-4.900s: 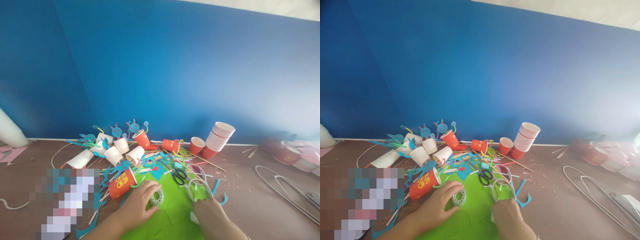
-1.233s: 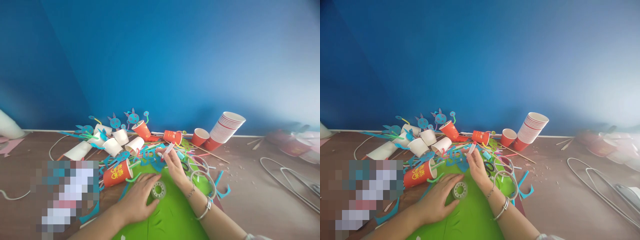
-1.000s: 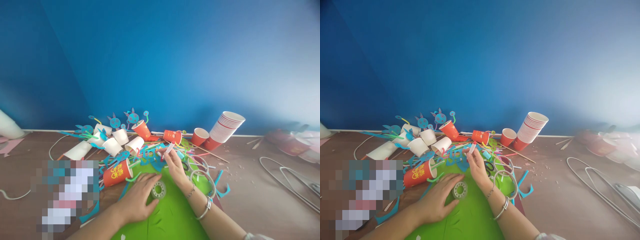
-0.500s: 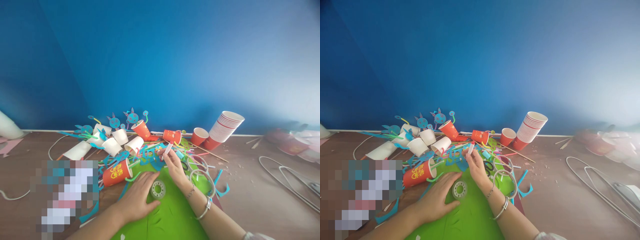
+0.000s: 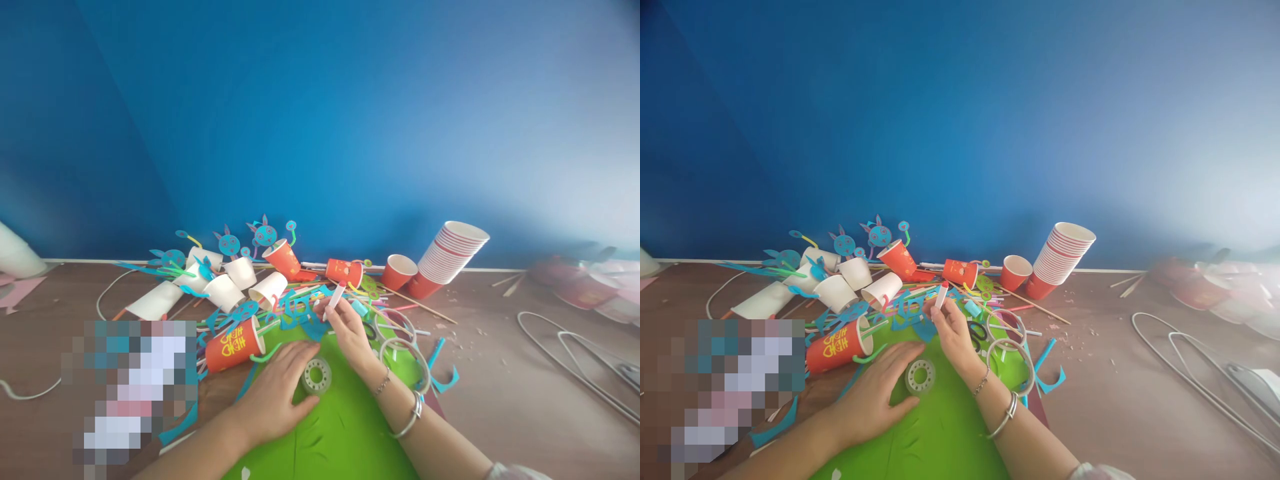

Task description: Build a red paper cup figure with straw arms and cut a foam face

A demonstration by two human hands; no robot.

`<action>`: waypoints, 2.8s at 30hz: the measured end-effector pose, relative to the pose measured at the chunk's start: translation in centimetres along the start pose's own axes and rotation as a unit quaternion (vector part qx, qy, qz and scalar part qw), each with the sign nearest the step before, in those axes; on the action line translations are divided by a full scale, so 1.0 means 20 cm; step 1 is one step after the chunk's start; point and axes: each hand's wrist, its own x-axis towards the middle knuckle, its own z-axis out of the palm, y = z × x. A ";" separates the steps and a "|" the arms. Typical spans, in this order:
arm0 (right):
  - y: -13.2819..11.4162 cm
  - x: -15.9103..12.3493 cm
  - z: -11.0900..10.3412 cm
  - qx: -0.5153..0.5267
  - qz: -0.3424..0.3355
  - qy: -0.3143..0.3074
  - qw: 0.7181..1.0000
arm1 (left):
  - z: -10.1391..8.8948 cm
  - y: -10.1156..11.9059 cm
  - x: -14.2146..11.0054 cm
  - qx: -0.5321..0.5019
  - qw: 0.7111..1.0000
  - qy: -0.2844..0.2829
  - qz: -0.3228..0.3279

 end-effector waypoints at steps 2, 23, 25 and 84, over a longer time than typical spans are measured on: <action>-0.01 0.00 0.00 -0.001 0.008 0.001 1.000 | -0.01 0.04 -0.01 0.055 0.998 0.004 0.020; -0.14 -0.04 0.04 -0.239 0.021 -0.220 0.946 | 0.36 0.31 0.01 0.309 0.946 0.003 -0.102; -0.17 -0.04 0.07 -0.279 0.006 -0.252 0.927 | 0.36 0.31 0.00 0.310 0.946 0.005 -0.093; -0.23 0.00 0.07 -0.364 -0.011 -0.352 0.862 | 0.41 0.22 -0.03 0.428 0.903 -0.026 -0.010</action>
